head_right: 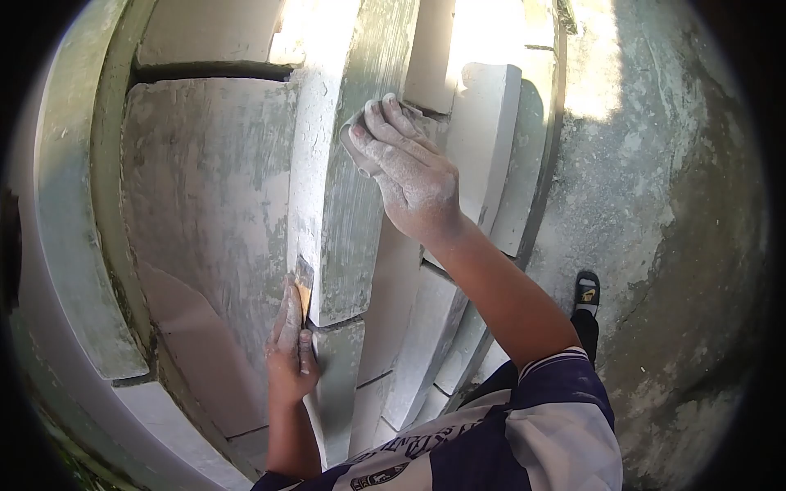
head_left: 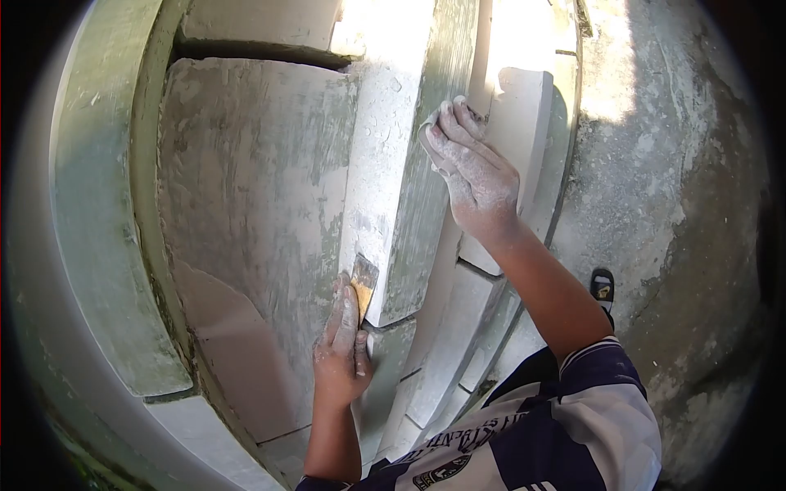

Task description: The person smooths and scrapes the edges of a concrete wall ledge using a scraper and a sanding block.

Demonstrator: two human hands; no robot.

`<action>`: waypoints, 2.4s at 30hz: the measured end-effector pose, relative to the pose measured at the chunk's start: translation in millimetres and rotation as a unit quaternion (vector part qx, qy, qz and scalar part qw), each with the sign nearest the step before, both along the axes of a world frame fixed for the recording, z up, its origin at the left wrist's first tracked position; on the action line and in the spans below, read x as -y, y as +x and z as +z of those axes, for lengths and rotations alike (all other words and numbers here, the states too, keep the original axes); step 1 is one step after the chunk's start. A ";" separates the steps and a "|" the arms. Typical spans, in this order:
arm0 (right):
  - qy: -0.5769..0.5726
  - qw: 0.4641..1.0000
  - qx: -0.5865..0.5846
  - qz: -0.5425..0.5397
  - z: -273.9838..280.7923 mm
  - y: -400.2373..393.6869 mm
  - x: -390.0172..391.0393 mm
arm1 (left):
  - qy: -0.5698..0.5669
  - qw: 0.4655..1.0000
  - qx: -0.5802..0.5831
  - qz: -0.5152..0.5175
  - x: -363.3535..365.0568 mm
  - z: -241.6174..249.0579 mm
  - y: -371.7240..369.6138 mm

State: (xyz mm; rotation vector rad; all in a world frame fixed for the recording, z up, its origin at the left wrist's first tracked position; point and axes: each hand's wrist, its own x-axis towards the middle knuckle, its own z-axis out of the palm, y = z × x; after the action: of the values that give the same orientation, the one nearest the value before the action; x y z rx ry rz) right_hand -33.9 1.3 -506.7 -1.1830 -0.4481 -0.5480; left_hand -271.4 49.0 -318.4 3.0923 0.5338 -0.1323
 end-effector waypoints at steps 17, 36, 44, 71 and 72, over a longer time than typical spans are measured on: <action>-0.023 0.995 -0.089 -0.045 1.8 85.9 -0.5 | 0.008 1.000 0.005 0.007 3.0 -0.5 0.1; -0.039 0.997 0.056 0.046 -22.4 -110.1 4.2 | 0.018 1.000 0.001 -0.003 -2.2 -1.4 -4.6; 0.042 0.995 -0.082 -0.048 3.2 81.1 -8.6 | 0.002 1.000 0.001 0.009 0.5 -0.8 -1.5; -0.020 0.999 -0.035 -0.029 14.6 59.2 4.3 | 0.004 1.000 0.003 -0.001 -1.0 0.0 -1.2; -0.033 0.999 -0.016 -0.038 16.6 34.0 5.4 | 0.003 1.000 0.005 -0.002 -2.2 -0.8 -1.8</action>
State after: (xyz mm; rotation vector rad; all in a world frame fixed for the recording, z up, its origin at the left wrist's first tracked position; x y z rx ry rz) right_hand 0.1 -4.1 -490.2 -1.2749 -0.3968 -0.5826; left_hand -273.2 51.2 -319.2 3.0983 0.5292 -0.1164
